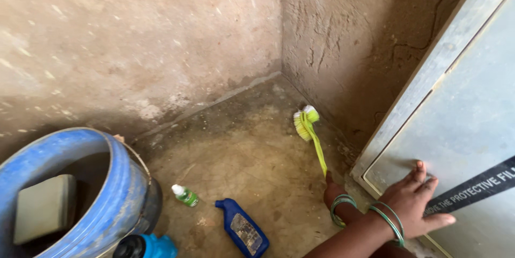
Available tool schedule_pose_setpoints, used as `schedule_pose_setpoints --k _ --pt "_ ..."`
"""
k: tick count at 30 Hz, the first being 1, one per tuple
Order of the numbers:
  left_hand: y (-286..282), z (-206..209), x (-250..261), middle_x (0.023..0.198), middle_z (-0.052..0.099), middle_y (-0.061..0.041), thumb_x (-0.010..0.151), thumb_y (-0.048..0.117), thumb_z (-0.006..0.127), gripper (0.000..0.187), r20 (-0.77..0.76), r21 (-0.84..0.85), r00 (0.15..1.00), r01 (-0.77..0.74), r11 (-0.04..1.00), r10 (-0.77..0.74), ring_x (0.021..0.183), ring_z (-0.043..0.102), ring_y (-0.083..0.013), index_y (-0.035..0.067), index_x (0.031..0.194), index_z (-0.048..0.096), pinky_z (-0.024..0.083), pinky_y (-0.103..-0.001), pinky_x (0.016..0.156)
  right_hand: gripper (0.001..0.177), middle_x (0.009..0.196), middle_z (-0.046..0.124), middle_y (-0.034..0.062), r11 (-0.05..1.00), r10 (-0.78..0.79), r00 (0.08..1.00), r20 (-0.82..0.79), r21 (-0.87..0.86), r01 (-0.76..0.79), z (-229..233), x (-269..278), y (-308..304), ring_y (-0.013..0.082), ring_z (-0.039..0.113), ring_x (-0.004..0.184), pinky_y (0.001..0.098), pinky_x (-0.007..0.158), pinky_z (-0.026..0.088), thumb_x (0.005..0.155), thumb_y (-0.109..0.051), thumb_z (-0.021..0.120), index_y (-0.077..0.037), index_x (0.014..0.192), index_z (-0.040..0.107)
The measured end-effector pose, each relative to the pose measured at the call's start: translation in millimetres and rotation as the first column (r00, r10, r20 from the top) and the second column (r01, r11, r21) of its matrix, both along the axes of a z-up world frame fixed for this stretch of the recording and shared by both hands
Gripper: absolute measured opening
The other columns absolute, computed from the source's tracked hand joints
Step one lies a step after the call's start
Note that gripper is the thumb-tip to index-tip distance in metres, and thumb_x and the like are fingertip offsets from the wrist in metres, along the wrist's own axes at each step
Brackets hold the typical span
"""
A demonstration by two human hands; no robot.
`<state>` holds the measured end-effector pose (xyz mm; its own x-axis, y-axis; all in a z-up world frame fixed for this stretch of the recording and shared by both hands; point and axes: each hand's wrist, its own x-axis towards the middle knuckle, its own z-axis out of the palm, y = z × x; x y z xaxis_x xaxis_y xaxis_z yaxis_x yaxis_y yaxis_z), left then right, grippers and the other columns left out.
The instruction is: The person scrubs a concrete floor using a yellow brush and cleaning agents. They dip a sponge in a blue bucket, apply liquid from a green bottle, and scrub the floor and wall base repeatedly.
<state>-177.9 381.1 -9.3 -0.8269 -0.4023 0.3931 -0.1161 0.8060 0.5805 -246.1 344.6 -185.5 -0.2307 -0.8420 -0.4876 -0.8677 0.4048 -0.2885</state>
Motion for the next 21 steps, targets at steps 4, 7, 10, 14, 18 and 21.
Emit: schedule_pose_setpoints --k 4,7,10,14,18,21 --pt "-20 -8 -9 0.178 0.012 -0.018 0.095 0.054 0.055 0.081 0.143 -0.099 0.987 -0.058 0.993 0.072 0.162 0.013 -0.0407 0.011 0.160 0.037 0.026 -0.059 0.120 0.077 0.122 0.066 0.0293 0.999 0.043 0.998 0.036 0.006 -0.043 -9 -6 -26 0.0390 0.070 0.102 0.0505 0.089 0.056 0.100 -0.012 0.039 -0.014 0.166 -0.001" --pt "-41 -7 -14 0.178 0.010 -0.012 0.092 0.043 0.065 0.084 0.229 -0.071 0.967 -0.101 0.992 0.115 0.162 0.011 -0.0334 0.015 0.162 0.028 0.019 -0.063 0.121 0.077 0.121 0.066 0.0291 0.997 0.071 0.995 0.076 0.002 -0.071 -11 -7 -56 0.0389 0.070 0.101 0.0505 0.088 0.056 0.100 -0.012 0.040 -0.014 0.166 0.000" --pt "-68 3 -19 0.175 0.008 -0.011 0.089 0.039 0.068 0.099 0.225 0.022 0.967 -0.131 0.991 0.123 0.160 0.011 -0.0292 0.012 0.165 0.011 0.018 -0.065 0.120 0.077 0.120 0.066 0.0290 0.994 0.103 0.988 0.118 0.024 -0.107 0 -21 -82 0.0387 0.070 0.100 0.0504 0.088 0.056 0.100 -0.012 0.040 -0.015 0.165 0.001" --pt "-85 28 -23 0.171 0.013 -0.010 0.086 0.038 0.069 0.103 0.300 0.070 0.947 -0.142 0.987 0.115 0.157 0.017 -0.0291 0.013 0.162 0.004 0.022 -0.065 0.117 0.076 0.119 0.067 0.0287 0.976 0.174 0.962 0.213 0.094 -0.197 23 -32 -102 0.0385 0.070 0.098 0.0504 0.086 0.056 0.100 -0.013 0.041 -0.015 0.165 0.002" --pt "-88 39 -24 0.171 0.017 -0.020 0.087 0.036 0.070 0.110 0.412 0.191 0.903 -0.220 0.957 0.125 0.141 0.045 -0.0351 0.015 0.166 -0.002 0.023 -0.062 0.122 0.076 0.117 0.067 0.0284 0.926 0.264 0.899 0.350 0.167 -0.337 44 -22 -99 0.0384 0.069 0.097 0.0503 0.085 0.056 0.100 -0.013 0.042 -0.016 0.165 0.003" --pt "-92 34 -27 0.167 0.024 -0.022 0.083 0.031 0.072 0.109 0.333 0.173 0.930 -0.223 0.959 0.156 0.140 0.047 -0.0371 0.015 0.165 0.002 0.028 -0.061 0.118 0.076 0.116 0.067 0.0283 0.850 0.333 0.822 0.462 0.230 -0.474 59 -9 -89 0.0382 0.069 0.096 0.0502 0.085 0.056 0.100 -0.013 0.042 -0.016 0.165 0.004"
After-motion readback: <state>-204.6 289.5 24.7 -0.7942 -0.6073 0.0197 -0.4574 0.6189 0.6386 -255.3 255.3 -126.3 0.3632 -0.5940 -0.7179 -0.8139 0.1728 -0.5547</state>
